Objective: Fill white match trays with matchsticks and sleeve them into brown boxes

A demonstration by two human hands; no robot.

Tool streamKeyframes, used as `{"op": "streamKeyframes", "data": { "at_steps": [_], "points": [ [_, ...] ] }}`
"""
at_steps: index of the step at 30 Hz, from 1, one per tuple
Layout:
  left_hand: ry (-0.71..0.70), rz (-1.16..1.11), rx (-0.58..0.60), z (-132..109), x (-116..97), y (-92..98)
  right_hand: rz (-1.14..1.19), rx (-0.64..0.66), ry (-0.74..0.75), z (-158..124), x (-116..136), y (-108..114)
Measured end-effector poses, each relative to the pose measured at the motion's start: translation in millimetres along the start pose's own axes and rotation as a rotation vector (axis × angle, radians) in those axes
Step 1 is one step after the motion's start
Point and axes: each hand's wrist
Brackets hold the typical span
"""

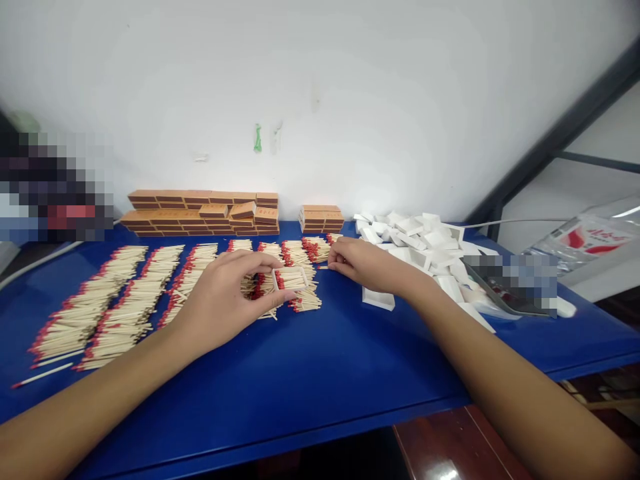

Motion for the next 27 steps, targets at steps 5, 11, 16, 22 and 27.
{"op": "streamKeyframes", "data": {
  "at_steps": [5, 11, 16, 22, 27],
  "points": [
    [-0.007, 0.001, 0.011, 0, 1, -0.8, 0.022, -0.044, 0.055, -4, 7, 3],
    [0.009, -0.004, 0.035, -1, 2, -1.1, 0.016, 0.075, -0.034, -3, 4, 2],
    [-0.001, 0.005, 0.019, 0, 2, -1.3, -0.002, 0.075, -0.049, -5, 3, 3],
    [-0.011, -0.01, 0.015, 0, 0, -1.3, 0.154, -0.148, 0.16, -12, 26, 3],
    [-0.035, -0.029, 0.037, -2, -2, -0.8, 0.274, -0.108, 0.311, -17, 53, -14]
  ]
}}
Point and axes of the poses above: each hand's wrist, its own z-axis towards the middle knuckle, its own y-axis out of the back of the hand, x = y × z, and after that the axes turned 13 degrees about z, right-handed
